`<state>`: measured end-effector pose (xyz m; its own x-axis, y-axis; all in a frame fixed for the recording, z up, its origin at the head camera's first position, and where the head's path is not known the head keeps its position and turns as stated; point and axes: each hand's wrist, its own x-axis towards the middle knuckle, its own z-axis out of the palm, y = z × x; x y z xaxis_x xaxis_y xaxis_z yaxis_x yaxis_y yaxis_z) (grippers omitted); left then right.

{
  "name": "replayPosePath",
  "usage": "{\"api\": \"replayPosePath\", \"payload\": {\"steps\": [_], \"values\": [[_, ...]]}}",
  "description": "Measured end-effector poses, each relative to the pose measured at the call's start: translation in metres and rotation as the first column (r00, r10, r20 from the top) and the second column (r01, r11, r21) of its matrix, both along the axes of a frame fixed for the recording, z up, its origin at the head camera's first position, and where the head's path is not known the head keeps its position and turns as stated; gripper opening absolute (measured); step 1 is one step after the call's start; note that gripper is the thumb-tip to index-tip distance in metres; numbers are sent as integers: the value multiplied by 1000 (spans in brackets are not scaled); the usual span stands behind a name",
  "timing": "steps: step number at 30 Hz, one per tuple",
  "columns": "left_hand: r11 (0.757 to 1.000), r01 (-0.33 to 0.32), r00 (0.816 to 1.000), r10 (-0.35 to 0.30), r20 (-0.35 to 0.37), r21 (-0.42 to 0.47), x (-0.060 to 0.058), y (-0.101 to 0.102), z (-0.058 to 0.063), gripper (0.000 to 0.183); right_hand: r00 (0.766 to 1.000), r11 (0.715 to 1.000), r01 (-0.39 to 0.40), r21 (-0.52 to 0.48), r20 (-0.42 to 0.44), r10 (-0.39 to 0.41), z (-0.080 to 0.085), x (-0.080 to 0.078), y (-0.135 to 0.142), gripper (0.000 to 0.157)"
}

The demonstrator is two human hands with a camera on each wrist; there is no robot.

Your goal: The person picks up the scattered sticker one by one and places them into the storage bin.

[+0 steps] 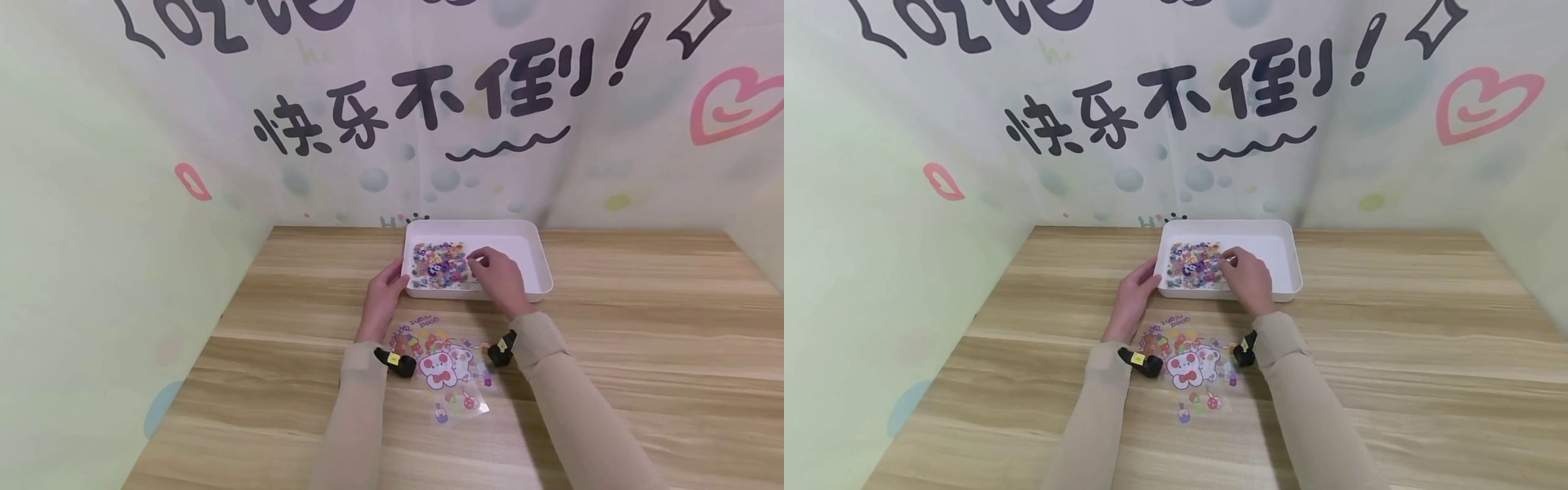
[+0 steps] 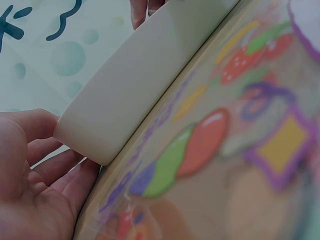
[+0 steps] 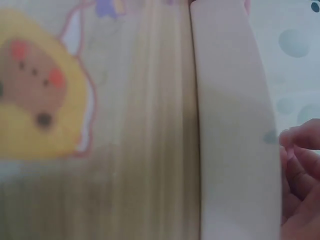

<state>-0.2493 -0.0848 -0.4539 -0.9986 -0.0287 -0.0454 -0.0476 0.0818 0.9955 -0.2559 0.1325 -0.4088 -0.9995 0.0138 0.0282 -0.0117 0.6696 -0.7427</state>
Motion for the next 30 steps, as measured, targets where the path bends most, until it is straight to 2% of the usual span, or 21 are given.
{"api": "replayPosePath", "payload": {"steps": [6, 17, 25, 30], "values": [[1000, -10, 1000, 10, 7, 5, -1, -1, -1, 41, 997, 1000, -26, -17, -69, 25, 8, 7, 1, 27], [1000, -16, 1000, 17, 12, -13, -2, -3, -3, 41, 990, 997, -71, -25, -127, 67, 22, 30, 2, 35], [1000, -18, 1000, 18, 13, -12, -3, -2, -3, 40, 983, 993, -118, -6, -142, 116, 24, 45, 4, 40], [1000, -17, 1000, 17, 23, -4, -2, -1, -2, 41, 979, 991, -132, 16, -154, 133, 22, 53, 4, 37]]}}
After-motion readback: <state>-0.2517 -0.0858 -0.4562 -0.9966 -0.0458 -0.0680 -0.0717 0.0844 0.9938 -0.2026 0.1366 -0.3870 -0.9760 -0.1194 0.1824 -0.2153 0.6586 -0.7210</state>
